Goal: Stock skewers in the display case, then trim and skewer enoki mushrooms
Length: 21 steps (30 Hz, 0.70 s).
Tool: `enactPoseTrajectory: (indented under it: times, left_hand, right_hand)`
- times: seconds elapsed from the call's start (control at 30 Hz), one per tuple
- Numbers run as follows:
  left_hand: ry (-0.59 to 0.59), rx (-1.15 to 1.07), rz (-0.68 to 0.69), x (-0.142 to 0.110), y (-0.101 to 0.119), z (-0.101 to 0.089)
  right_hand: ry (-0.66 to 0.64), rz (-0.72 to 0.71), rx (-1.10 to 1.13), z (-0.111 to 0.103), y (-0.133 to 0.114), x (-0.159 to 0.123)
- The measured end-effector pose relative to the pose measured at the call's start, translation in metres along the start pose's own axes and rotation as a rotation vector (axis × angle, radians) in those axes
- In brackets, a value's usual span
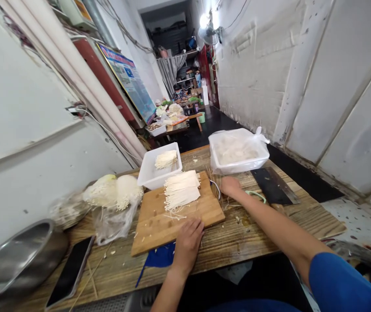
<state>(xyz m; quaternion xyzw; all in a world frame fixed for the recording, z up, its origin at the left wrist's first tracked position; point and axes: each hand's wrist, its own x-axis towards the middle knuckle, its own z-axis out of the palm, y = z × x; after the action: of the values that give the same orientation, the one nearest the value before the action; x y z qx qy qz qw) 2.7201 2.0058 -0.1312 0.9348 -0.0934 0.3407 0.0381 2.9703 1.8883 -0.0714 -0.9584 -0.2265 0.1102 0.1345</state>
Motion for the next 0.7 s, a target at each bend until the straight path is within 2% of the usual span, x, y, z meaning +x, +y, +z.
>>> enactPoseTrajectory:
  times: [0.17,0.37,0.47,0.57,0.63,0.7]
  left_hand:
    - [-0.039,0.047,0.1,-0.005,-0.013,-0.001]
    - [-0.05,0.088,0.141,0.002,-0.011,-0.011]
    - [-0.086,0.065,0.1,0.023,-0.019,-0.017]
    - [-0.101,0.156,0.041,0.058,-0.037,-0.019]
    - [-0.11,0.254,0.031,0.08,-0.051,-0.014]
    - [-0.169,0.313,0.043,0.096,-0.061,-0.003]
  right_hand:
    - [-0.07,0.004,-0.056,-0.009,-0.001,0.007]
    - [-0.078,0.013,-0.062,-0.013,-0.002,0.004]
    - [-0.077,0.022,-0.048,-0.012,-0.003,0.004]
    - [-0.074,0.019,-0.029,-0.012,-0.002,0.005]
    - [-0.066,0.011,-0.02,-0.013,-0.001,0.003]
    - [-0.058,0.006,-0.014,-0.015,0.001,0.0]
